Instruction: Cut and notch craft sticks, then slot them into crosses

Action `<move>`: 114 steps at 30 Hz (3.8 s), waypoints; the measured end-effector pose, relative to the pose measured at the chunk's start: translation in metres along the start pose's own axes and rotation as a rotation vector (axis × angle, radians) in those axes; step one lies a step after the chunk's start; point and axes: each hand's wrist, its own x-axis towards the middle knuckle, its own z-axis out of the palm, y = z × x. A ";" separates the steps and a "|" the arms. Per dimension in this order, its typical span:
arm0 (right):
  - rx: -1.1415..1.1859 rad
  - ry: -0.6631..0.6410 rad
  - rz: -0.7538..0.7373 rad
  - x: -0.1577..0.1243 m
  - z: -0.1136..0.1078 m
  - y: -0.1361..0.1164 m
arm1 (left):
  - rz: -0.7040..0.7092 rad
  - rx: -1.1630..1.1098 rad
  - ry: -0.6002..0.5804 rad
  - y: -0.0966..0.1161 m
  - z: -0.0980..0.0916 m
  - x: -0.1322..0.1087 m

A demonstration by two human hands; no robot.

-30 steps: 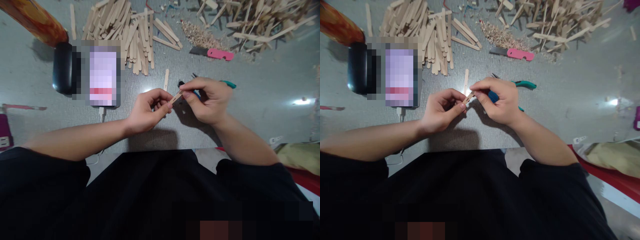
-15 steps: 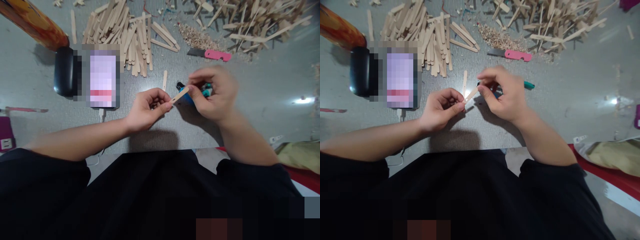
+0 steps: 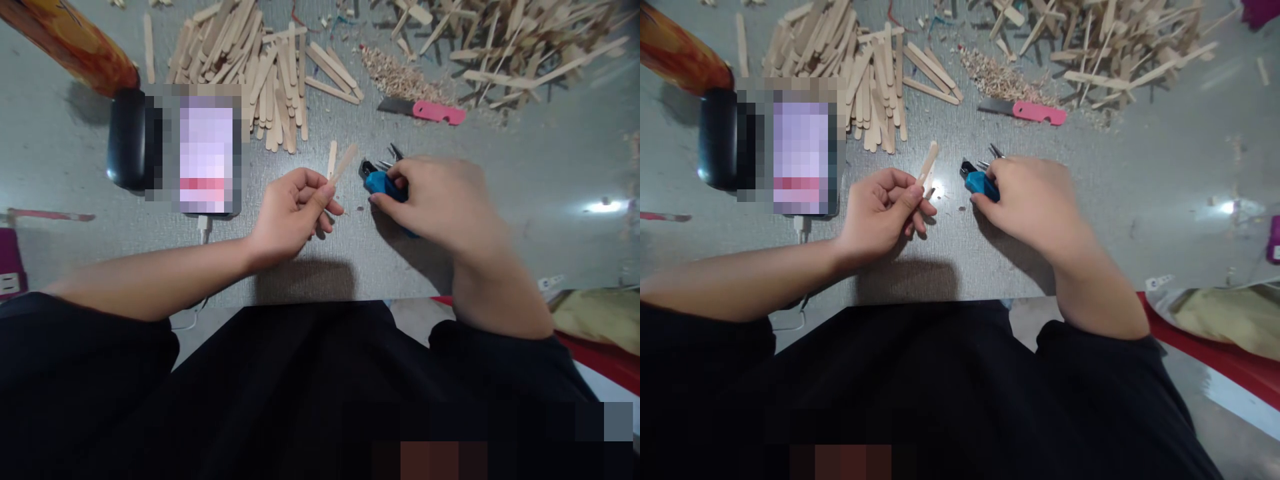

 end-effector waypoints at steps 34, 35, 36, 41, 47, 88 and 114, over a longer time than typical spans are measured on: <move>0.497 0.384 -0.476 0.015 0.054 0.021 | -0.069 -0.017 0.148 0.008 0.005 0.006; 0.428 0.406 -0.481 0.016 0.053 0.022 | -0.068 -0.020 0.147 0.008 0.005 0.005; 0.370 0.430 -0.489 0.016 0.052 0.022 | -0.064 -0.024 0.145 0.008 0.005 0.005; 0.231 0.420 -0.492 0.016 0.043 0.020 | -0.058 -0.042 0.143 0.005 0.003 0.006; 0.226 0.286 -0.452 0.018 0.036 0.020 | -0.073 -0.091 0.121 0.004 0.003 0.005; 0.127 0.280 -0.494 0.026 0.035 0.034 | -0.041 -0.053 0.101 -0.001 0.001 -0.001; 0.144 0.356 -0.555 0.027 0.042 0.041 | -0.021 -0.077 0.077 -0.002 -0.001 -0.001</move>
